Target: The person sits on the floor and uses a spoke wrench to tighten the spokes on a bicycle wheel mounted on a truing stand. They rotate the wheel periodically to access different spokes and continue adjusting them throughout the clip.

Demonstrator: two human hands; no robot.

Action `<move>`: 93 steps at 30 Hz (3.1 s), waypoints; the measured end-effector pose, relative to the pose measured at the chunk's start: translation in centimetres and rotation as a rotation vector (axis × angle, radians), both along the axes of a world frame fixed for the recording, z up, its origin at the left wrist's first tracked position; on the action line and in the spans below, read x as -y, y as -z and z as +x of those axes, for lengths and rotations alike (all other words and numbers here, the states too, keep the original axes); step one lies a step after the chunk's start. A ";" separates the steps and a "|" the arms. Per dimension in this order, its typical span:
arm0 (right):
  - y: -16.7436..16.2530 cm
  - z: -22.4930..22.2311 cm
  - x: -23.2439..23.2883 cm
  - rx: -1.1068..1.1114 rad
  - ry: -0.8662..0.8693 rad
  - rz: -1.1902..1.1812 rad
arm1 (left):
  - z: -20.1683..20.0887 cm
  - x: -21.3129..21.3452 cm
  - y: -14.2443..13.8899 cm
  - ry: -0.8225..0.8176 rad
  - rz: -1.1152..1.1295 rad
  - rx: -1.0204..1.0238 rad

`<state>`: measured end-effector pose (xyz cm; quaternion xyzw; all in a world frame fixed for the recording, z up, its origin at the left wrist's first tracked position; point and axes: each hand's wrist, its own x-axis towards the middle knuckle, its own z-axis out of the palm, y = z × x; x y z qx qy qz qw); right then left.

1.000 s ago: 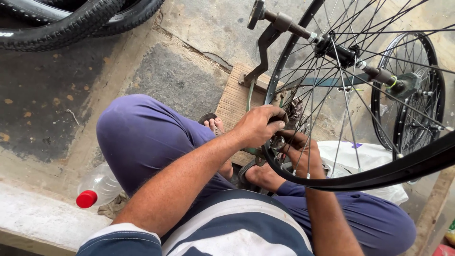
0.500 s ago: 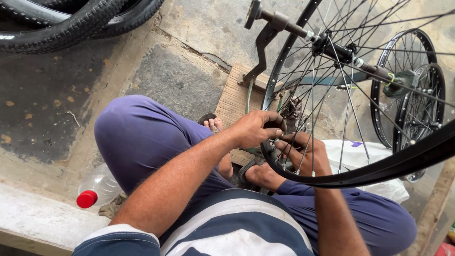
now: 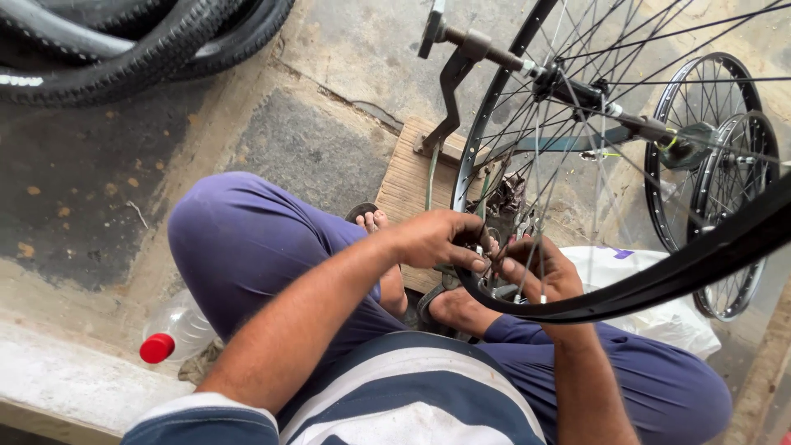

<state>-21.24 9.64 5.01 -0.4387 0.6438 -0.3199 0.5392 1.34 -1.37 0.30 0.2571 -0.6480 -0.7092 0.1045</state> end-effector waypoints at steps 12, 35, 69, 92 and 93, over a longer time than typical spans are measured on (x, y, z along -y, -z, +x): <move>8.0 0.4 5.3 0.136 -0.174 -0.005 | -3.7 -0.6 -0.5 -0.255 -0.567 0.527; 6.9 -2.1 2.1 -0.309 0.249 -0.319 | 0.7 -6.2 -8.1 -0.188 -1.016 0.333; 9.6 -2.9 0.5 -0.237 0.202 -0.120 | 1.3 -7.3 -11.5 -0.364 -1.086 -0.069; 3.6 1.3 2.7 0.098 0.024 0.135 | -2.0 0.9 -1.7 -0.474 -0.288 0.258; 3.4 1.5 2.8 0.043 0.007 0.117 | -2.1 0.7 -1.2 -0.478 -0.268 0.253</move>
